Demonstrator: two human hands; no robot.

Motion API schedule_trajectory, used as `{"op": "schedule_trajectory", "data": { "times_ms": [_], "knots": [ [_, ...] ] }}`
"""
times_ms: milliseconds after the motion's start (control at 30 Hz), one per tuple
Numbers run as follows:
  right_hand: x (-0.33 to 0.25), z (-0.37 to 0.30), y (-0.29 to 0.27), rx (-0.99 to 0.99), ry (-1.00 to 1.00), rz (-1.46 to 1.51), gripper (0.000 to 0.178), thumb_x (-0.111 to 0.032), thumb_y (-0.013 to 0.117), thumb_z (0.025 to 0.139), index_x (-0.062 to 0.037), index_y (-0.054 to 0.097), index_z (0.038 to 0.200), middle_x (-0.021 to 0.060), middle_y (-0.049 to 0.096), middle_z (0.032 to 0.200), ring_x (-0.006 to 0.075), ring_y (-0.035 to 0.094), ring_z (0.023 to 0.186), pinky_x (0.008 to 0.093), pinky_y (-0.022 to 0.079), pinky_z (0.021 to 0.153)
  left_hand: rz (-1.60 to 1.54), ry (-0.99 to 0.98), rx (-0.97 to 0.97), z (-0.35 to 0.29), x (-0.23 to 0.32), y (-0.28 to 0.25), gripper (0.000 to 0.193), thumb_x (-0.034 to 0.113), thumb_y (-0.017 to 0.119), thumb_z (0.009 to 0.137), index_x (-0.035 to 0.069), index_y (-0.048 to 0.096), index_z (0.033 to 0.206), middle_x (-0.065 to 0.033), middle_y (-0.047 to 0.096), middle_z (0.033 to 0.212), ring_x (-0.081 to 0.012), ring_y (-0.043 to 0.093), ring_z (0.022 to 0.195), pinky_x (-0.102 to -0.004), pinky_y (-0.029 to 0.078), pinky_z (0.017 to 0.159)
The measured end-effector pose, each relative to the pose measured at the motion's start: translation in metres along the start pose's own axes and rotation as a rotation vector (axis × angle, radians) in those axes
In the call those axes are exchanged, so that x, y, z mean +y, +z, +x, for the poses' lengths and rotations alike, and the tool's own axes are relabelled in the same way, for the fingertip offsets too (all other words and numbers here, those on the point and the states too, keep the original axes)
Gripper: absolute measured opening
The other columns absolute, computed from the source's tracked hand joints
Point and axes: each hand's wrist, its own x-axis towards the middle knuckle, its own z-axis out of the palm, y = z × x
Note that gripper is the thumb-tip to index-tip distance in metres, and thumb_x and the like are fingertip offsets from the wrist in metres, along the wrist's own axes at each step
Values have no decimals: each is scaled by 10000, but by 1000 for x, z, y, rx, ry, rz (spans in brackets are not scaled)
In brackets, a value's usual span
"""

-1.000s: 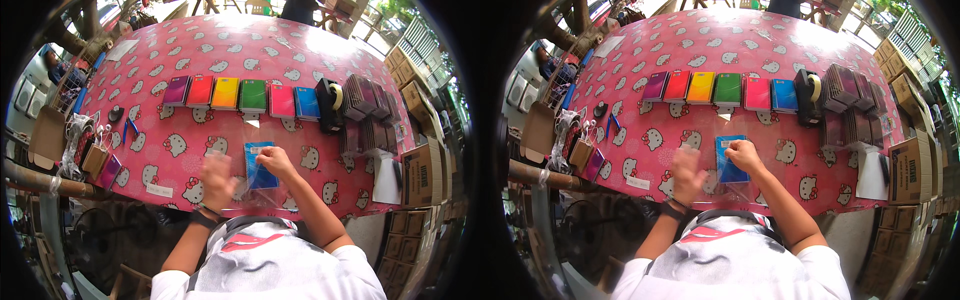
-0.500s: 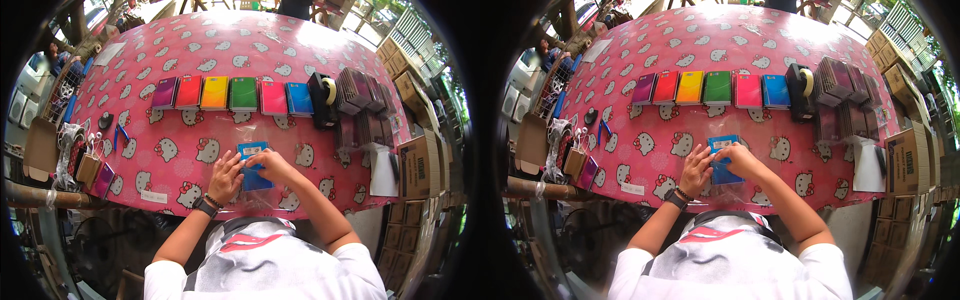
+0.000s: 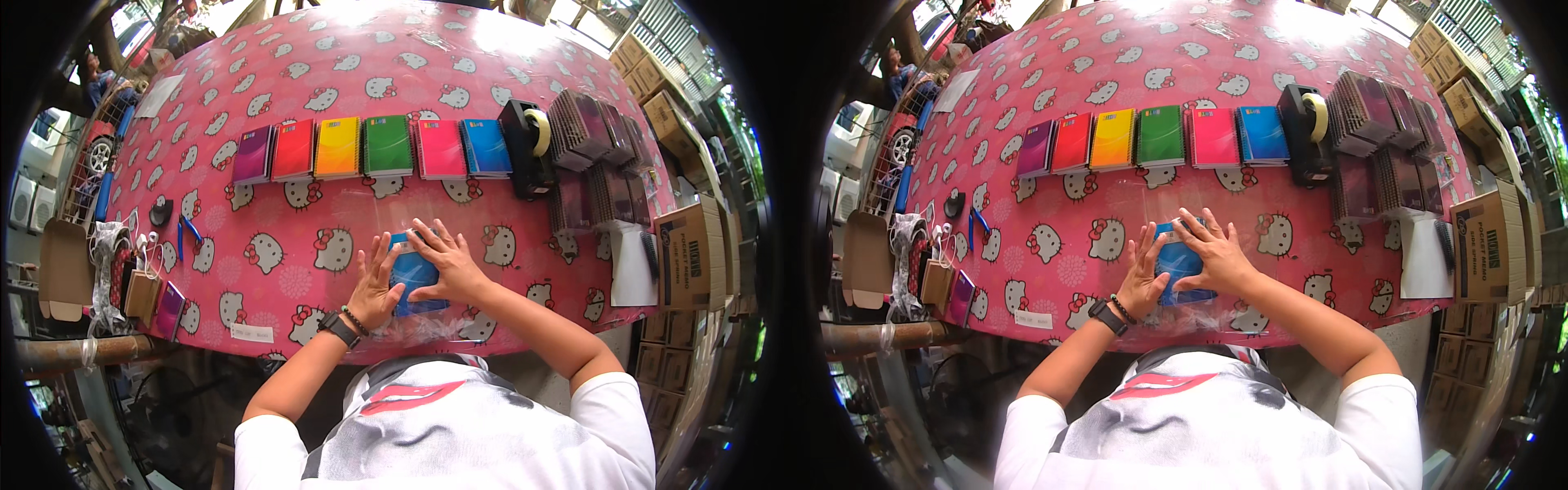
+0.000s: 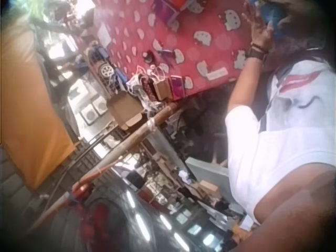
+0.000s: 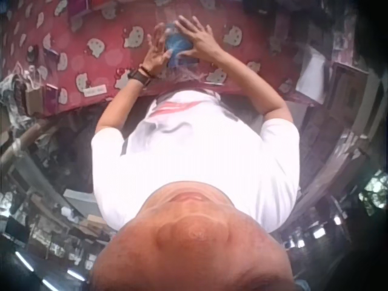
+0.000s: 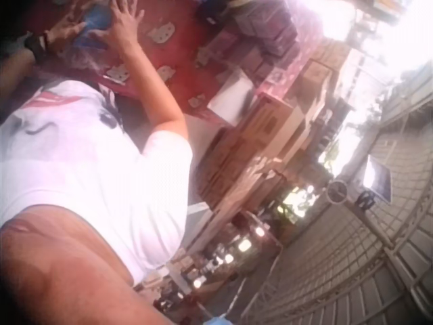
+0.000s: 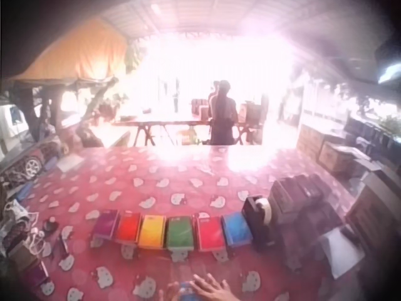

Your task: The person organizes several colorful notebooks on a table, placing them into a plastic bag and sealing it with tape.

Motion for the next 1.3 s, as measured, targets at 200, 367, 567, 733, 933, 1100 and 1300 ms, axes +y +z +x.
{"op": "schedule_trajectory", "data": {
  "times_ms": [200, 367, 567, 733, 933, 1100, 1300],
  "knots": [
    [-3, 5, 8, -3, 32, 8, 1176, -545, 786, 536, -207, 151, 1465, 10, 81, 1533, 372, 29, 1395, 670, 135, 1027, 251, -56, -148, 12, 10, -11, 692, 432, 527, 854, 221, 238, 1446, 13, 117, 1532, -290, -51, 1412, -626, -10, 1055],
    [0, 4, 16, 126, 6, 79, 1306, -591, 794, 471, -190, 56, 1472, 88, 40, 1531, 395, 9, 1390, 699, 142, 1001, 268, -188, -216, 31, 25, -20, 788, 551, 621, 737, 306, 307, 1417, 62, 133, 1525, -320, -65, 1405, -673, 16, 1033],
    [-13, -26, 13, 96, -21, 57, 1264, -543, 817, 474, -163, 124, 1461, 193, 91, 1500, 398, 47, 1384, 654, 162, 1019, 325, -210, -212, 35, 27, -19, 836, 625, 650, 674, 294, 369, 1388, 45, 144, 1523, -328, -49, 1405, -664, 22, 1039],
    [85, -17, -52, 800, 171, 879, 453, -219, 730, 748, -16, 581, 1124, 180, 607, 1086, 279, 601, 956, 385, 480, 823, 364, -204, -210, 31, 28, -22, 820, 647, 627, 685, 311, 367, 1386, 41, 155, 1521, -341, -10, 1402, -657, 31, 1045],
    [219, -3, -109, 1015, 683, 355, 380, -166, 684, 777, 13, 566, 1091, 131, 665, 882, 244, 647, 802, 332, 496, 720, 344, -178, -219, 37, 29, -19, 813, 655, 613, 683, 312, 373, 1380, 39, 166, 1518, -331, -3, 1404, -662, 24, 1042],
    [217, 7, -106, 1066, 400, 793, 336, -65, 702, 754, 26, 566, 1047, 87, 644, 810, 164, 628, 727, 268, 493, 668, 352, -201, -222, 35, 28, -21, 808, 652, 609, 688, 314, 368, 1382, 35, 170, 1518, -324, 2, 1405, -664, 20, 1040],
    [192, -38, -68, 1204, 442, 828, 269, -21, 694, 755, 10, 545, 977, 70, 627, 781, 122, 605, 695, 226, 457, 581, 344, -197, -215, 33, 31, -22, 802, 635, 618, 693, 309, 369, 1382, 41, 159, 1520, -321, 4, 1405, -664, 22, 1042]
  ]
}}
